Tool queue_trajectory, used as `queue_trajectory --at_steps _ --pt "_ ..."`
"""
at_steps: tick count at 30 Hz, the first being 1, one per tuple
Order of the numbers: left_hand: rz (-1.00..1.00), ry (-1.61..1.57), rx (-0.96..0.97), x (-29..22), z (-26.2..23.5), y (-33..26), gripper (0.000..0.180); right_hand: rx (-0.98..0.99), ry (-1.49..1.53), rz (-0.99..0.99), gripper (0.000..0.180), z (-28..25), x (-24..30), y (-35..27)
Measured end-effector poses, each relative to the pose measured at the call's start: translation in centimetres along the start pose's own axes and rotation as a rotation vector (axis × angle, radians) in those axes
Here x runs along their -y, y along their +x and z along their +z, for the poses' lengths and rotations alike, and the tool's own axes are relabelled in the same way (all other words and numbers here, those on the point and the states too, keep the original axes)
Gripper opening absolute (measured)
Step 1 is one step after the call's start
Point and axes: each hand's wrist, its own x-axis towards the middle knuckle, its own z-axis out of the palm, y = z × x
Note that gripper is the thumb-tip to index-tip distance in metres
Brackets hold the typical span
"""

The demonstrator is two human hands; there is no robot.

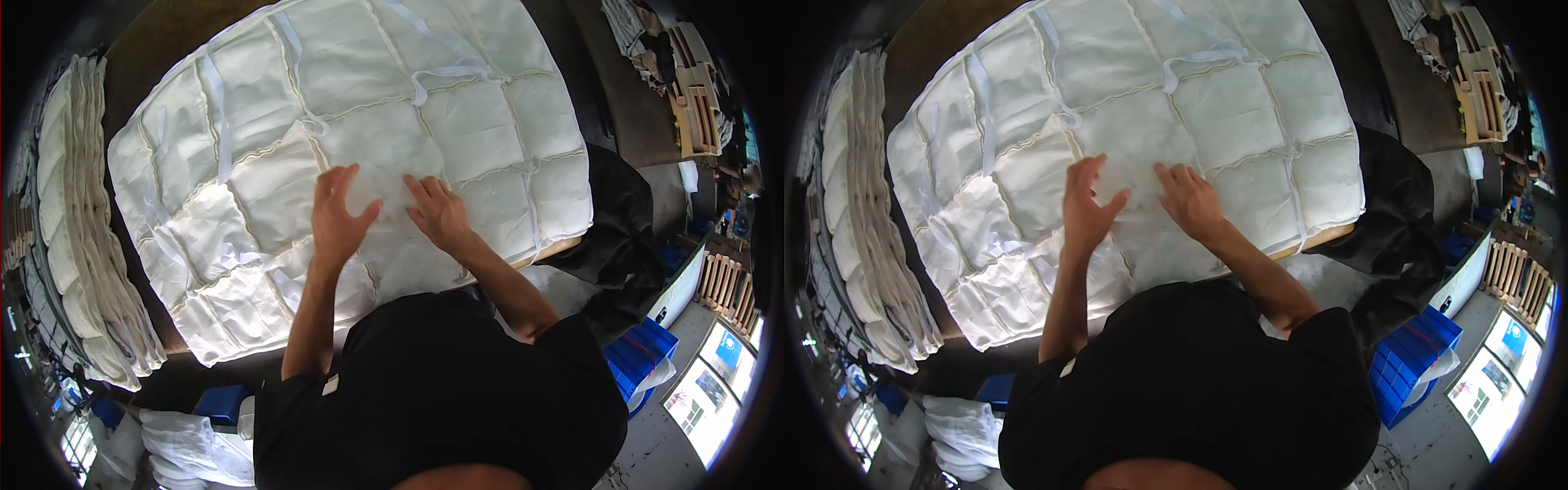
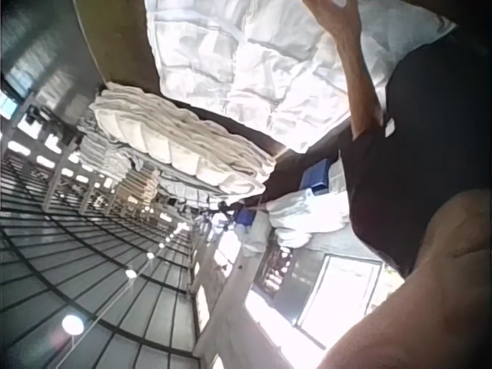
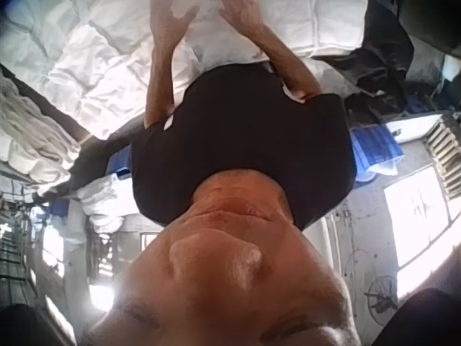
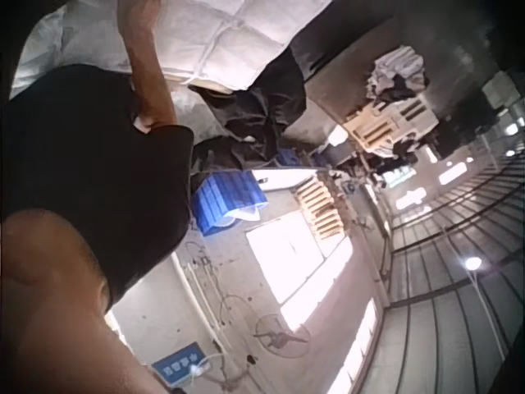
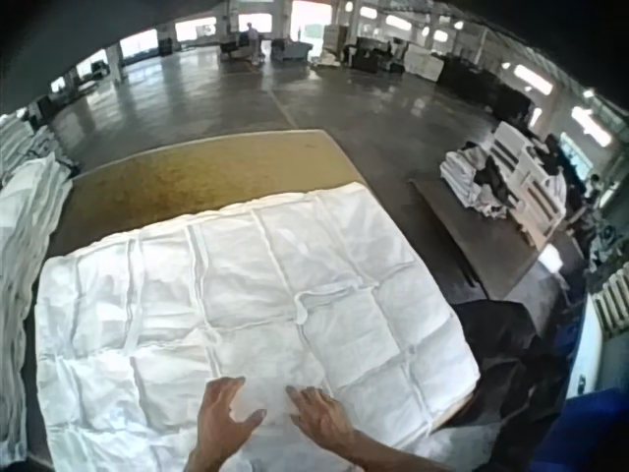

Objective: Stuffing white fiber material into the pockets of a white quilted fabric panel.

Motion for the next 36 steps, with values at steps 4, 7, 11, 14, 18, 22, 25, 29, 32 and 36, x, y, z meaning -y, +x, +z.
queue_trajectory --at_steps 4,7,11,14,18,22,25,29,32,36 --pt "-0.112 0.160 0.203 0.1 4.2 -0.7 0.056 -0.004 0.005 -0.191 0.059 0.2 0.2 4.1" --pt "-0.037 0.033 -0.013 2.4 6.5 0.9 0.048 -0.050 0.033 -0.041 0.054 -1.9 0.3 2.6" --pt "-0.168 -0.550 0.093 2.5 5.1 0.2 0.039 -0.110 -0.152 -0.377 0.048 -3.0 0.0 1.8" --pt "-0.343 -0.453 -0.266 0.3 1.4 -2.6 0.034 0.017 -0.120 -0.628 0.045 -1.5 -1.6 5.4" --pt "-0.177 -0.046 -0.001 -0.9 0.5 -3.8 0.020 0.193 -0.076 -0.630 0.040 -0.3 -4.5 9.4" --pt "0.040 0.252 0.118 1.7 5.5 -0.2 0.011 0.309 0.249 -0.453 0.042 -1.1 -5.1 12.0" --pt "0.093 0.464 0.122 3.6 7.7 1.0 0.011 0.403 0.490 -0.335 0.045 -1.9 -5.2 13.2" --pt "0.144 0.584 0.186 3.7 8.4 1.2 0.017 0.422 0.540 -0.356 0.047 -1.5 -6.0 14.3" --pt "0.192 0.585 0.050 3.0 7.9 1.8 0.018 0.446 0.578 -0.253 0.048 -1.1 -6.7 15.6" --pt "0.141 0.531 0.084 2.2 5.8 3.5 0.021 0.533 0.514 -0.255 0.054 -2.4 -6.2 17.4"
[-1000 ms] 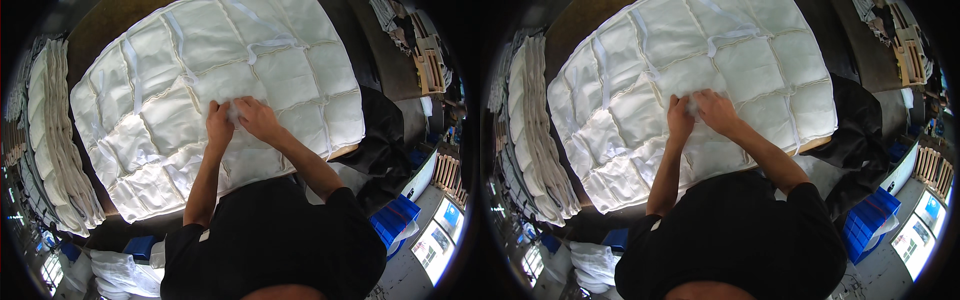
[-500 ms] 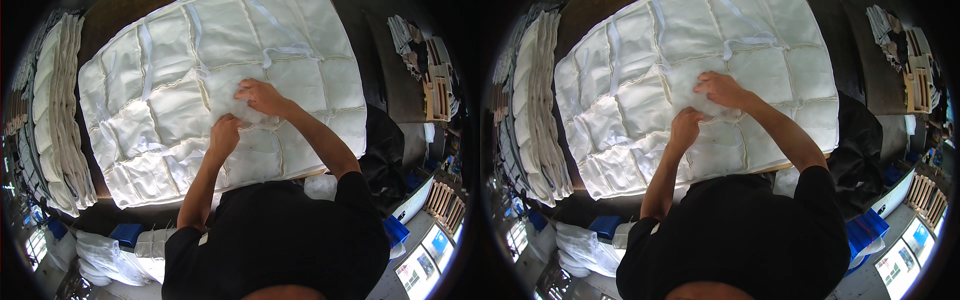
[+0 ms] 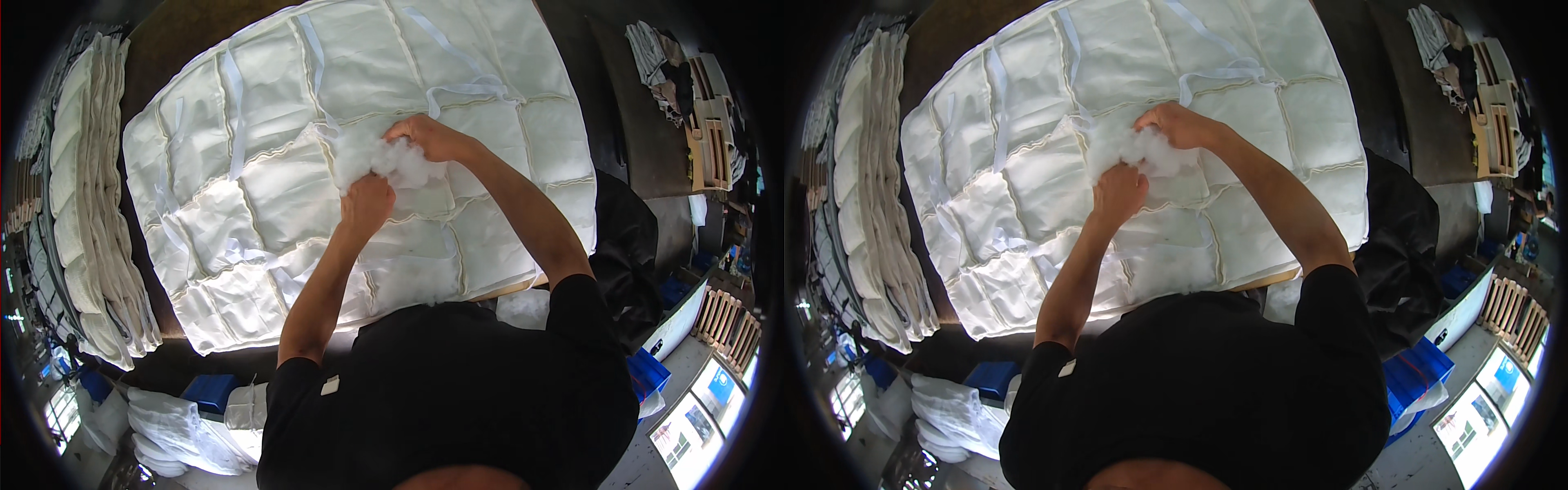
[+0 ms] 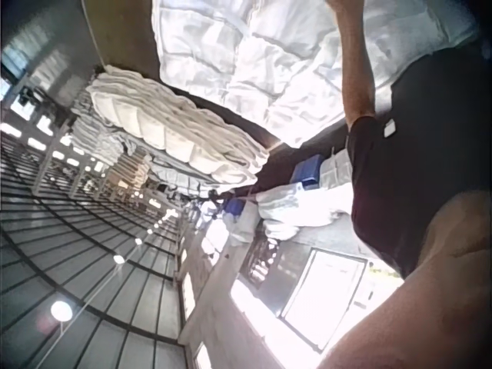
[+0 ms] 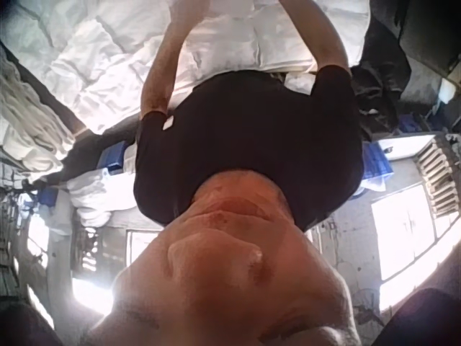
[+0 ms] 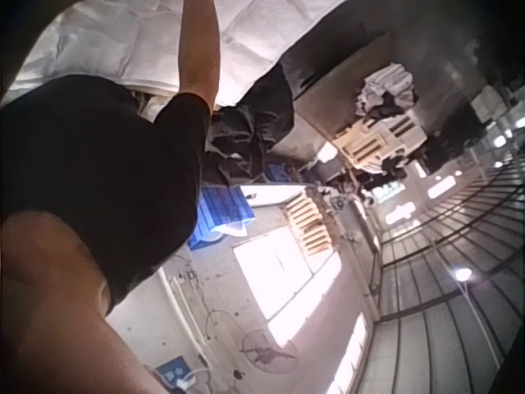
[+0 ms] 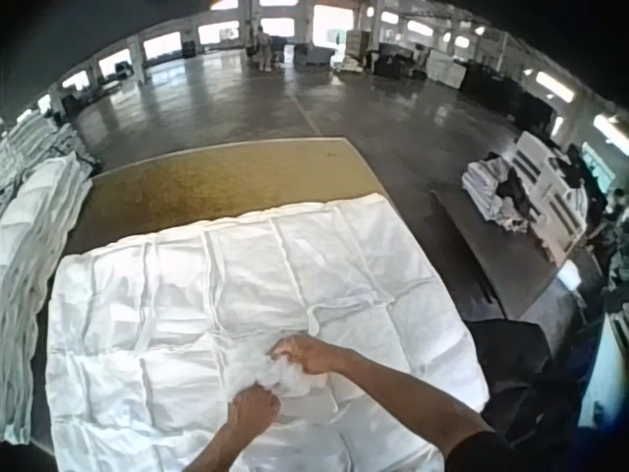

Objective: Stuffing white fiber material into the pockets of a white quilted fabric panel.

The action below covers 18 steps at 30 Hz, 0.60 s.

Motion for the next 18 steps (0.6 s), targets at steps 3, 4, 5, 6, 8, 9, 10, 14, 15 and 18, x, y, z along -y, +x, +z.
queue_trajectory --at_steps 3,4,5,6,8,9,10,14,15,18 --pt "-0.042 -0.182 0.297 -0.4 -2.7 0.0 0.022 0.030 -0.190 -0.101 0.049 -0.2 2.2 1.0" --pt "0.043 -0.086 0.156 -0.9 -3.6 -0.4 0.022 0.143 -0.452 -0.090 0.043 0.3 3.0 1.1" --pt "0.124 0.010 0.019 -1.5 -4.6 -0.9 0.023 0.220 -0.698 -0.139 0.037 0.9 3.7 1.3" --pt "0.104 0.003 -0.030 -1.9 -5.4 -0.8 0.019 0.271 -0.669 -0.102 0.025 1.7 4.4 1.8" --pt "0.031 -0.060 -0.010 -2.7 -6.4 -0.7 0.020 0.395 -0.768 -0.098 0.023 3.2 5.6 2.7" --pt "-0.039 -0.129 -0.032 -2.7 -6.6 -0.4 0.020 0.524 -0.893 -0.064 0.021 3.4 6.0 3.1" --pt "-0.035 -0.132 -0.030 -2.6 -6.7 0.0 0.020 0.530 -0.872 -0.020 0.024 2.8 6.0 3.5" --pt "-0.312 -0.442 0.045 -1.4 -7.3 0.0 0.027 0.080 -0.094 -0.149 0.041 -3.6 5.7 -2.1" --pt "-0.376 -0.523 0.104 -1.2 -7.4 -0.1 0.029 0.104 -0.115 -0.061 0.041 -3.6 6.0 -4.4" --pt "-0.292 -0.537 0.116 -0.3 -7.6 0.6 0.026 -0.011 -0.199 -0.143 0.041 -1.7 5.7 -6.5"
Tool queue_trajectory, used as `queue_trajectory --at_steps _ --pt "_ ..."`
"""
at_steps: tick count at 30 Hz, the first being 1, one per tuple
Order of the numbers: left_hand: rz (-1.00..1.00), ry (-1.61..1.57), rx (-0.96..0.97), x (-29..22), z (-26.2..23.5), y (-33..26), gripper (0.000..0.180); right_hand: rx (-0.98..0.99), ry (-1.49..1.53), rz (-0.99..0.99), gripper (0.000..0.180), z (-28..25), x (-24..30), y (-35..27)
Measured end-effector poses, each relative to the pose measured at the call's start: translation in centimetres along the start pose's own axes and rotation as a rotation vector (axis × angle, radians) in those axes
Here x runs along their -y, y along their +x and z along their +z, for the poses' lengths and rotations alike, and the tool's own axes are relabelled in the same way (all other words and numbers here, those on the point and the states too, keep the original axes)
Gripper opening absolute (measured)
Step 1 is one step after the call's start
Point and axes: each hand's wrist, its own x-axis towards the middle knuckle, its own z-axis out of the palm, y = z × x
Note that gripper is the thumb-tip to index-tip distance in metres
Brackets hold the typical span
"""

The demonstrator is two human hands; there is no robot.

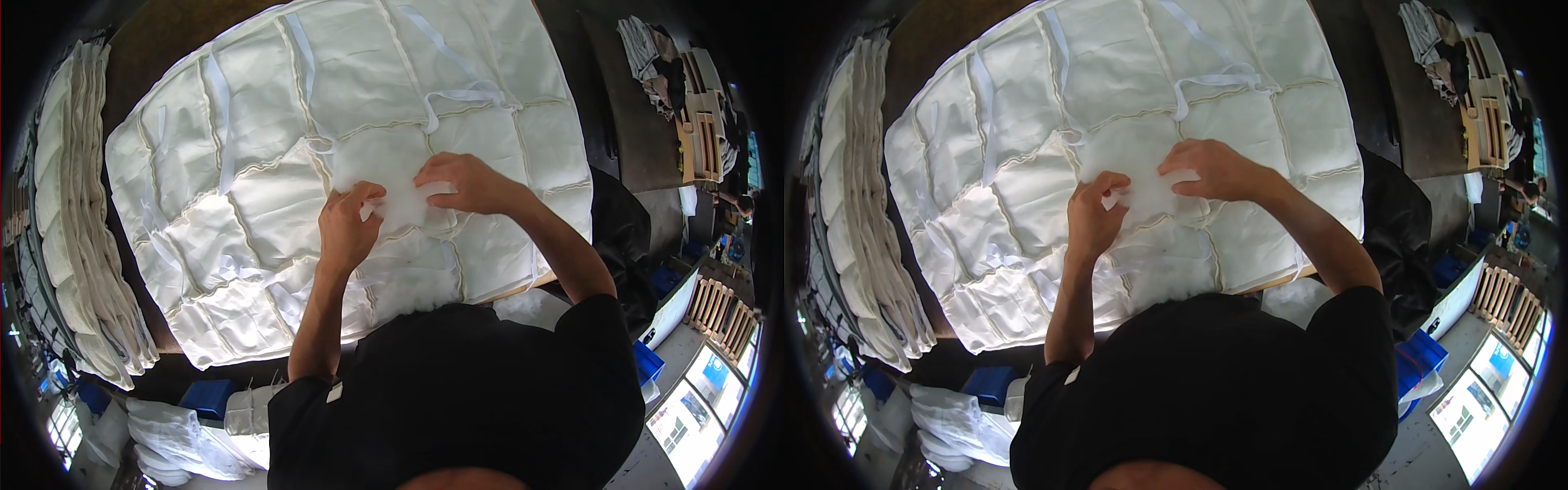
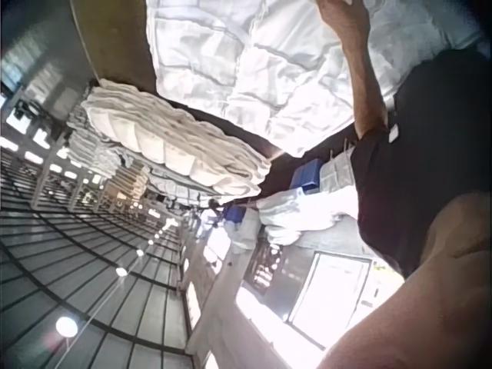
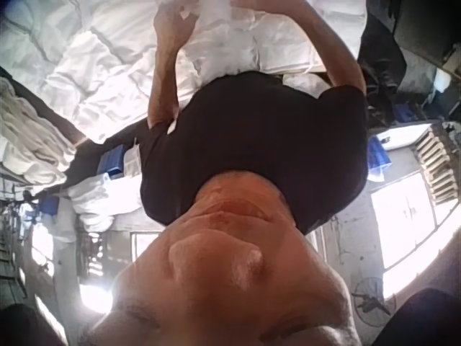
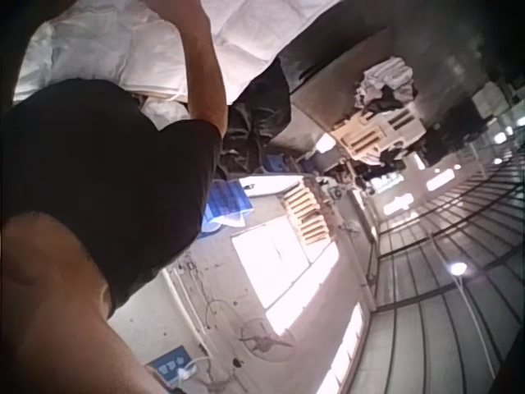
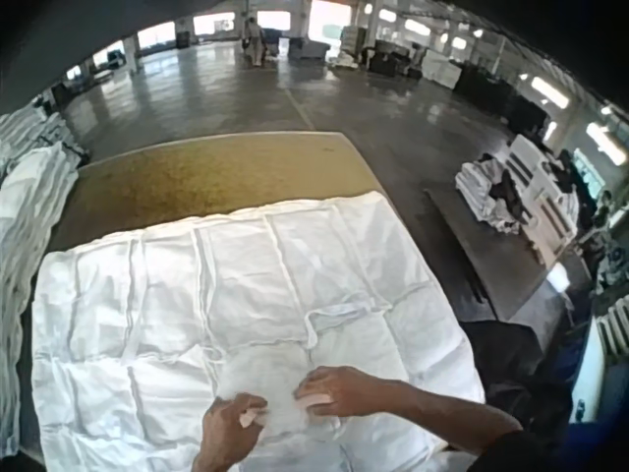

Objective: Stuffing white fiber material into the pockets of a white quilted fabric panel.

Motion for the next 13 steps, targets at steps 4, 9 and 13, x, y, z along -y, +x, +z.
queue_trajectory --at_steps 4,9,13 --pt "0.234 0.035 0.077 0.3 -0.8 0.3 0.020 0.062 -0.102 0.002 0.036 2.4 -2.6 3.5" --pt "0.072 -0.117 0.154 -0.7 -1.1 0.6 0.019 0.602 -0.299 0.246 0.035 5.2 -2.2 10.1" --pt "-0.212 -0.206 0.126 -0.4 -0.7 0.8 0.020 0.770 -0.143 0.125 0.043 0.5 -2.9 10.8"
